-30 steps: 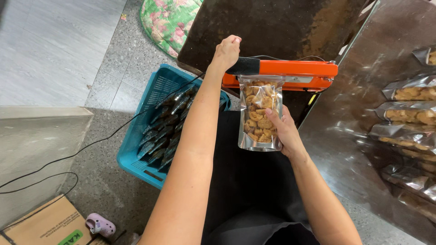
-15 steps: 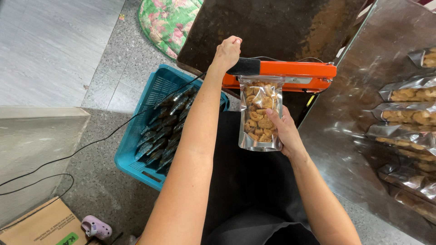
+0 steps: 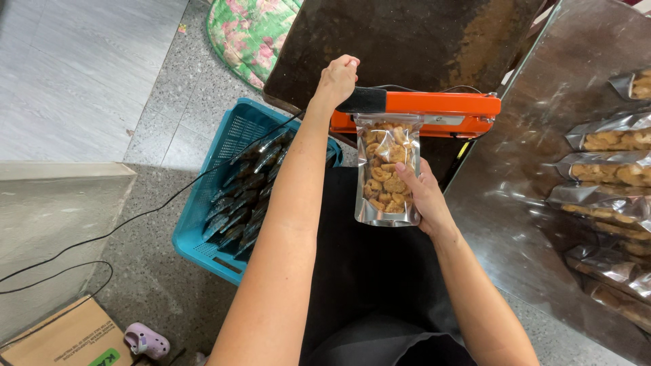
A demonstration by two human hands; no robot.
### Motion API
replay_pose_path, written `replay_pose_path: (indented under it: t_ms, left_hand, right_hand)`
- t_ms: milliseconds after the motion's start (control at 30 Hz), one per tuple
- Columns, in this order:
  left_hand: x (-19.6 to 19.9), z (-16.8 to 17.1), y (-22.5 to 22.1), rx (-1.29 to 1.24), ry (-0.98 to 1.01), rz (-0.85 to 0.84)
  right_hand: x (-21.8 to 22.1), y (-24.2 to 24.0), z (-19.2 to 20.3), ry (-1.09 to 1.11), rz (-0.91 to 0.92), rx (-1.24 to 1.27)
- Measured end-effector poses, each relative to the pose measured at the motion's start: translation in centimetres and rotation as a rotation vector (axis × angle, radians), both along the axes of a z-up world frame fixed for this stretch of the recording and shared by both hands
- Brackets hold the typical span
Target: The person repeatedly picks up open foil pouches containing dried fruit, places them into an orange heat-sealing machine, and seals the top. After sealing, the person places the finished pouch into a blue basket.
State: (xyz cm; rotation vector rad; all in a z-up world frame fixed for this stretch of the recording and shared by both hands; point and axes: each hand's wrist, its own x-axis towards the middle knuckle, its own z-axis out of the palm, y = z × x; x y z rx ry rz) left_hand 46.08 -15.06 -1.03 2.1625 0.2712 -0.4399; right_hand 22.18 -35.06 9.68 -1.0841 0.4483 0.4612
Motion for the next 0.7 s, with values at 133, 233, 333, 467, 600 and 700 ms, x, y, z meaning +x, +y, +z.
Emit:
replay_pose_path:
  t_ms: [133,233,333,467,600,700]
  left_hand:
    - [0.5,-0.8,0.1,0.058,-0.040,-0.040]
    - [0.9,0.5,-0.1,0.076,-0.159,-0.085]
    - [0.5,4.5,-0.7,-0.012,-0.324,-0.120]
    - [-3.1,11.8,-1.4,-0.016,-0.642,-0.248]
    - [-10.8,16.2,0.4,-0.052,-0.768,-0.455]
    - [-17.4,16.8,4.0,-0.159,-0.586,-0.421]
  right_hand:
    - [0.1,0.1,-0.1,-0.011,0.004,0.000]
    - [0.0,-0.4,0.1,-0.003,0.030,-0.013]
    - [-0.8,-0.8,0.4,0.018,0.071,-0.014]
    - [-2.9,-1.5,1.3,-0.013,0.195,-0.097]
    - [-4.9,-2.9,3.0,-0.173,0.382,-0.322]
    - [-5.9,-3.6,5.0,-0.262,0.531,-0.514]
